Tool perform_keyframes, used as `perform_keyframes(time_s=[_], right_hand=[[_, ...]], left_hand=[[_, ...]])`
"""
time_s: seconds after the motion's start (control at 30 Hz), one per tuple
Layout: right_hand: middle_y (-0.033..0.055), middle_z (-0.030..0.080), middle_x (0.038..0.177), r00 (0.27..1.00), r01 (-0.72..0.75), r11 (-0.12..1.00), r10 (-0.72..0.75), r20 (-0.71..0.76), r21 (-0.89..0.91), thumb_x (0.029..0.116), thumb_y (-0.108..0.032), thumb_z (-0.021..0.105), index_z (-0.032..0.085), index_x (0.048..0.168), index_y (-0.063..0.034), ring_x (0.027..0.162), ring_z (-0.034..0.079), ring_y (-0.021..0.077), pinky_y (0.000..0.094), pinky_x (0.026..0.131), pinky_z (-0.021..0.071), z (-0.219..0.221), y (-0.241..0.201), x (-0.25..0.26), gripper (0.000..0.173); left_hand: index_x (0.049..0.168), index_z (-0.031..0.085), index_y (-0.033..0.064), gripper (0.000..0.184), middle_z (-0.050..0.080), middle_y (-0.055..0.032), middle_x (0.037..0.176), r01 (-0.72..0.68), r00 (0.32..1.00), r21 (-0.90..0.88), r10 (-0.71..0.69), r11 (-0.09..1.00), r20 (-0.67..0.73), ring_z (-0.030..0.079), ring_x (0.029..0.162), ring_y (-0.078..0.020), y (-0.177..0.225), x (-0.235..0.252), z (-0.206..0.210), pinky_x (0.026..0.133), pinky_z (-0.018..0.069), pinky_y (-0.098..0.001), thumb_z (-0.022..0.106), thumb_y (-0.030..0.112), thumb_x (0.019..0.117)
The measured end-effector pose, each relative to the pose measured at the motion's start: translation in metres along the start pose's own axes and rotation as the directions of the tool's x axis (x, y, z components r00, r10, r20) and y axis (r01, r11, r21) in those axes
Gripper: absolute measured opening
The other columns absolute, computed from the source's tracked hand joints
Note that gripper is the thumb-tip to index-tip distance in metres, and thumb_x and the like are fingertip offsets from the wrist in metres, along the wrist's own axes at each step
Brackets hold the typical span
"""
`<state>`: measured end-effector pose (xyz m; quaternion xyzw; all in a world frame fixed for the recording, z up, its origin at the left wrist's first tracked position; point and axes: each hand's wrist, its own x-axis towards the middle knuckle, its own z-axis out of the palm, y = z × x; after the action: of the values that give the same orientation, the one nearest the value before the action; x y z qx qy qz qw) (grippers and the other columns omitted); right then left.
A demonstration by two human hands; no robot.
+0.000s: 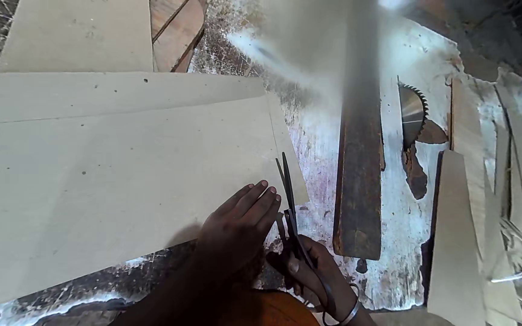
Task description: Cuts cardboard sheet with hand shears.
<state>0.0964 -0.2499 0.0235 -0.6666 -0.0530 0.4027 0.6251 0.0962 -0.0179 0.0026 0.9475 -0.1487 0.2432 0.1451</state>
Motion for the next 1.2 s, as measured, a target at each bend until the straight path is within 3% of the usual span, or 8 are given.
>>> perform_keyframes(time_s=[0.13, 0.43, 0.9, 1.1, 1.2], right_hand=[[0.0029, 0.058, 0.068, 0.998, 0.027, 0.997, -0.031, -0.046, -0.069, 0.0871, -0.061, 0.073, 0.058, 0.092, -0.008, 0.051, 0.056, 0.0129, 0.0294, 0.047, 0.0501, 0.003, 0.003, 0.003, 0.055], [0.0016, 0.054, 0.061, 0.998, 0.029, 0.999, -0.027, -0.05, 0.028, 0.0912, -0.046, 0.076, 0.059, 0.09, -0.0071, 0.045, 0.051, 0.0109, 0.0272, 0.042, 0.046, 0.006, 0.004, 0.002, 0.042], [0.0013, 0.053, 0.058, 0.994, -0.046, 0.998, 0.05, -0.097, 0.041, 0.0903, -0.044, 0.077, 0.059, 0.088, -0.0077, 0.042, 0.052, 0.0118, 0.0288, 0.04, 0.0482, 0.011, -0.002, 0.002, 0.041], [0.0028, 0.056, 0.063, 0.991, -0.025, 1.0, 0.025, -0.135, 0.002, 0.0862, -0.056, 0.077, 0.059, 0.089, -0.0076, 0.047, 0.055, 0.0129, 0.0291, 0.045, 0.0501, 0.011, -0.001, 0.007, 0.052], [0.0006, 0.055, 0.058, 0.994, -0.071, 0.988, 0.083, -0.076, 0.139, 0.0876, -0.051, 0.078, 0.061, 0.089, -0.0089, 0.043, 0.053, 0.0101, 0.0265, 0.042, 0.0484, 0.009, -0.008, 0.007, 0.045]], left_hand=[[0.117, 0.074, 0.0113, 0.029, 0.074, -0.0027, 0.124, 0.009, 1.0, -0.014, -0.009, 1.0, -0.018, 0.065, 0.126, -0.0202, 0.0, 0.002, -0.002, 0.109, 0.0509, -0.0364, 0.052, 0.014, 0.0999], [0.116, 0.075, 0.0119, 0.028, 0.075, -0.0022, 0.121, 0.029, 0.999, -0.021, -0.03, 0.999, -0.031, 0.066, 0.125, -0.0199, 0.0, 0.003, 0.0, 0.108, 0.0515, -0.0356, 0.053, 0.013, 0.099], [0.114, 0.076, 0.0128, 0.028, 0.075, -0.0013, 0.121, 0.039, 0.999, -0.041, -0.04, 0.998, -0.029, 0.066, 0.125, -0.0191, -0.001, 0.003, 0.002, 0.107, 0.0522, -0.0355, 0.053, 0.013, 0.0986], [0.114, 0.076, 0.0131, 0.028, 0.075, -0.0006, 0.119, 0.037, 0.999, -0.016, -0.038, 0.999, -0.018, 0.066, 0.124, -0.0176, 0.0, 0.008, -0.002, 0.107, 0.0519, -0.0332, 0.053, 0.015, 0.0996], [0.114, 0.076, 0.012, 0.026, 0.075, -0.0014, 0.119, 0.034, 0.999, -0.036, -0.035, 0.999, -0.021, 0.066, 0.124, -0.0179, -0.004, 0.008, 0.002, 0.107, 0.052, -0.034, 0.054, 0.016, 0.1007]])
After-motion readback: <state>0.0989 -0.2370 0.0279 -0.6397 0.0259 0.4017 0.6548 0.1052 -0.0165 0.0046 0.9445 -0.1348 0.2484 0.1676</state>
